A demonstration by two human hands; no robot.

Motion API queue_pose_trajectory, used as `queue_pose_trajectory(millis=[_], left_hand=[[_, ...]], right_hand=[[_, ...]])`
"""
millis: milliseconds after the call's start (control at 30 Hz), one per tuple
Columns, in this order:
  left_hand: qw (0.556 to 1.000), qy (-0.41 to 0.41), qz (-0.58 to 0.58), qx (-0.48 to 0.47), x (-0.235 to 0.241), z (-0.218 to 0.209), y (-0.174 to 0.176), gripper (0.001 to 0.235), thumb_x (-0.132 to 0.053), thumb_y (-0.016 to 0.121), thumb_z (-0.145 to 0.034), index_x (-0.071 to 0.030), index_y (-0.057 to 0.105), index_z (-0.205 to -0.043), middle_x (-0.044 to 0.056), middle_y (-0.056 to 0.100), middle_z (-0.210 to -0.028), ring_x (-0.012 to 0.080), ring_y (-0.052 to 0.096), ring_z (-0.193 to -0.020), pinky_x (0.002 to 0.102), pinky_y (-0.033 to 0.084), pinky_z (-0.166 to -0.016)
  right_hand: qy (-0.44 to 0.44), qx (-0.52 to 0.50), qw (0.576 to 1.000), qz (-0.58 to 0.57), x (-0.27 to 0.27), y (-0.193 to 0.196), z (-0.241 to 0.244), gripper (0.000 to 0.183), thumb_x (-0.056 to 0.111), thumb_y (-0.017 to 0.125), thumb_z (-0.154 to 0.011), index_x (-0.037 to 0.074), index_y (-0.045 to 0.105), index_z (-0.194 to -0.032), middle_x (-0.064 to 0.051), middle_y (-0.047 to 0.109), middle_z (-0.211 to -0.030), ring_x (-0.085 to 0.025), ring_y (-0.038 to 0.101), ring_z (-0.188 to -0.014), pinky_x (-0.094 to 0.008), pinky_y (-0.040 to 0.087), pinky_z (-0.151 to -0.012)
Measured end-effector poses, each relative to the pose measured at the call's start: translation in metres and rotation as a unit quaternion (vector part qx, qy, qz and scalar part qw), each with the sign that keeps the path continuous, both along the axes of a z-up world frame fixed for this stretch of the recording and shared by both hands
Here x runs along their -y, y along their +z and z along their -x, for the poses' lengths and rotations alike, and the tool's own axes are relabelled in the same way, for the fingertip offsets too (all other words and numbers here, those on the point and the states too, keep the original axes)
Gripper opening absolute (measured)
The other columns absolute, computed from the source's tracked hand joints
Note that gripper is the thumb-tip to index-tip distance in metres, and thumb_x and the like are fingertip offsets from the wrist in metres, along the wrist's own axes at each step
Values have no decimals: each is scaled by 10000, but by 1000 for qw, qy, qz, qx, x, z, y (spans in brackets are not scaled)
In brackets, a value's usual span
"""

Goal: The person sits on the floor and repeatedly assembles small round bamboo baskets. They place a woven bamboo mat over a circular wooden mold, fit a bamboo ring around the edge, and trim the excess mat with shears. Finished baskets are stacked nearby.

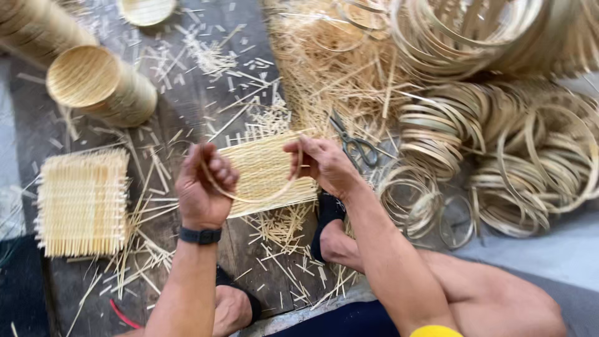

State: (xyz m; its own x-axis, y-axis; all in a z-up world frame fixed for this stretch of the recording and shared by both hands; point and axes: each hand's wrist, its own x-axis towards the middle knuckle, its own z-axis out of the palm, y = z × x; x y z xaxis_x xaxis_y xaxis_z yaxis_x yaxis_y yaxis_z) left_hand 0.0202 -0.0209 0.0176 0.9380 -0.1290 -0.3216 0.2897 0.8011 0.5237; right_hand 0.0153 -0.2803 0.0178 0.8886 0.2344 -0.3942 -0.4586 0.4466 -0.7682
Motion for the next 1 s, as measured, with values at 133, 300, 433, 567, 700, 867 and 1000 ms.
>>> queue_pose_trajectory(millis=[133, 300, 433, 567, 700, 867, 1000], left_hand=[[981, -143, -116, -60, -17, -15, 6, 244, -260, 593, -953, -36, 656, -880, 27, 653, -717, 112, 524, -569, 260, 451, -507], [962, -181, -161, -126, -13, -24, -9, 255, -233, 647, -988, -45, 676, -819, -63, 461, -552, 53, 367, -455, 214, 330, -418], [967, -188, -135, -106, -13, -17, -24, 246, -202, 619, -953, -62, 641, -752, -33, 484, -541, 71, 378, -431, 229, 325, -389], [968, -154, -157, -121, -2, -11, -36, 279, -159, 655, -947, -113, 563, -687, -45, 455, -521, 56, 333, -394, 223, 254, -337], [977, -131, -144, -82, -1, -7, -32, 273, -187, 708, -983, -114, 600, -743, -42, 494, -560, 62, 389, -426, 220, 321, -370], [988, -116, -4, -101, 4, 15, -14, 328, -348, 582, -868, -53, 715, -922, 52, 700, -724, 172, 689, -670, 337, 608, -677], [989, -59, 125, -47, 18, 33, -27, 290, -297, 576, -985, -66, 715, -1092, 34, 660, -795, 152, 658, -728, 315, 587, -693]], right_hand=[[14, 10, 998, -63, -2, -18, 7, 387, 315, 612, -1053, -55, 722, -1058, -27, 585, -698, -119, 529, -598, -274, 454, -565], [-1, -50, 997, -53, -8, -25, 5, 425, 376, 652, -1002, -35, 732, -926, 13, 485, -608, -100, 438, -548, -255, 357, -490], [-4, -54, 997, -49, -16, -28, 7, 432, 383, 668, -990, 18, 688, -759, 41, 385, -524, -82, 351, -462, -241, 291, -423], [-40, -62, 996, -45, -25, -32, 7, 509, 338, 678, -998, 174, 445, -576, 65, 319, -500, -60, 287, -415, -229, 224, -360], [-44, -33, 998, -8, -25, -35, 6, 523, 349, 656, -1000, 180, 385, -585, 62, 303, -506, -59, 278, -418, -225, 218, -359], [-219, 62, 966, -121, -31, -24, 6, 535, 418, 628, -1029, 174, 424, -598, 60, 346, -518, -73, 346, -428, -251, 328, -382], [-302, 226, 893, 245, -42, 4, 3, 391, 421, 596, -1024, 37, 640, -960, -54, 545, -835, -187, 545, -744, -328, 519, -673]])
